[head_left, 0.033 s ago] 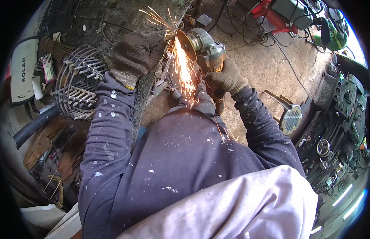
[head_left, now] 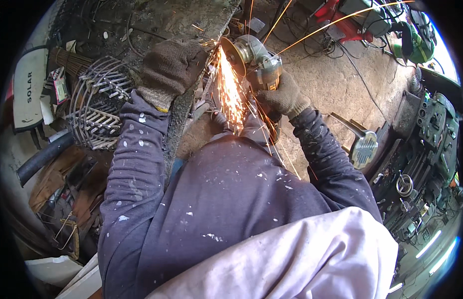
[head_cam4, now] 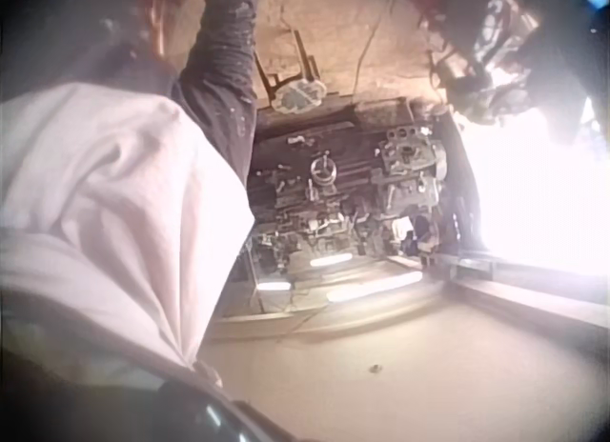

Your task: The person places a curved metal rod onto a wire frame, grinds the end of a metal bar using a hand-held angle grinder, and then places the rod back onto the frame.

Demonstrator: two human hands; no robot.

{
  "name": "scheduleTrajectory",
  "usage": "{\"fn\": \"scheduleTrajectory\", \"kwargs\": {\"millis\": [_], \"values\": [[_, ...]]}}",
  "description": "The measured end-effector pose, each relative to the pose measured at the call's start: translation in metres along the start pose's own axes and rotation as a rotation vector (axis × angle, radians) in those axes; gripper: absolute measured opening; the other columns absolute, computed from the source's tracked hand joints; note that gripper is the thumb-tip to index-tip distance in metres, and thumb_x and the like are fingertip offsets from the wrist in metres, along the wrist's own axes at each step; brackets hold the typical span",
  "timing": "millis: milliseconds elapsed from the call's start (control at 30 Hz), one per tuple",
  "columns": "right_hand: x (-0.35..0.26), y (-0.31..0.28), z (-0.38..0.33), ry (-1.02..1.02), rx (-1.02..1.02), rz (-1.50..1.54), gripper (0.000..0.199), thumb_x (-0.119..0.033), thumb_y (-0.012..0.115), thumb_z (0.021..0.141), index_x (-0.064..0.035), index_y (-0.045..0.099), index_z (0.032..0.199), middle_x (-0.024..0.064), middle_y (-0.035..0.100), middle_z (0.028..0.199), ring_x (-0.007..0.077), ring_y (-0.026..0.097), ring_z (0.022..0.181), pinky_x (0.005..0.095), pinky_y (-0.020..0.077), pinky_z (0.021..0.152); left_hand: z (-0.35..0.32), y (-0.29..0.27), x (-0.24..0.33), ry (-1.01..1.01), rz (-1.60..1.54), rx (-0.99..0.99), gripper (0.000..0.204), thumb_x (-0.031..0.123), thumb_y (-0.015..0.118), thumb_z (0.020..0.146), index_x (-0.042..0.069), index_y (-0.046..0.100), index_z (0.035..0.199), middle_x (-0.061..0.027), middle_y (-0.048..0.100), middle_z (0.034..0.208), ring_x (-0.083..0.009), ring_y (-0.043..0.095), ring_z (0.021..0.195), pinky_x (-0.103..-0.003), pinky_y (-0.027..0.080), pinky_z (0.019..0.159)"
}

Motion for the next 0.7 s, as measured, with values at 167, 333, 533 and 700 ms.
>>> {"fn": "scheduleTrajectory", "kwargs": {"millis": [167,333,533,700], "values": [[-0.002,0.000,0.000,0.019,0.001,-0.016,0.068,-0.027,0.091,0.069,-0.0044,0.063,0.127,0.0080,0.073,0.112,0.0183,0.067,0.100,0.0354,0.0532,0.093,0.004,-0.004,0.004,-0.005,-0.074,0.029,0.022,0.027,0.068,0.096,0.009,0.076,0.106,-0.0177,0.071,0.089,-0.0376,0.069,0.081,-0.043,0.053,0.069],[-0.010,0.001,-0.004,0.038,-0.007,0.036,0.072,-0.025,0.093,0.066,-0.0037,0.063,0.128,0.0084,0.072,0.112,0.0185,0.066,0.102,0.0350,0.0528,0.093,0.000,0.001,-0.004,-0.081,-0.079,0.000,0.022,0.026,0.068,0.095,0.007,0.076,0.105,-0.0188,0.071,0.092,-0.0377,0.070,0.083,-0.044,0.054,0.071],[-0.015,-0.002,-0.005,0.053,0.019,-0.029,0.073,-0.024,0.094,0.065,-0.0039,0.063,0.128,0.0086,0.071,0.116,0.0190,0.066,0.105,0.0350,0.0521,0.095,0.002,-0.004,0.000,-0.040,-0.052,0.034,0.021,0.025,0.070,0.094,0.005,0.076,0.100,-0.0199,0.071,0.091,-0.0396,0.069,0.084,-0.045,0.055,0.072],[-0.015,0.000,-0.004,0.074,-0.004,-0.071,0.074,-0.026,0.093,0.066,-0.0038,0.062,0.129,0.0102,0.071,0.117,0.0201,0.067,0.107,0.0355,0.0523,0.095,0.003,-0.005,0.001,-0.051,-0.068,0.023,0.020,0.025,0.070,0.094,0.005,0.074,0.095,-0.0191,0.070,0.087,-0.0399,0.068,0.080,-0.045,0.054,0.071]]}}
Point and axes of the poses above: each hand's wrist, its own z-axis towards the middle knuckle, its own y-axis out of the palm, x = y × z, the point moved 10 cm from there along z, towards the middle knuckle
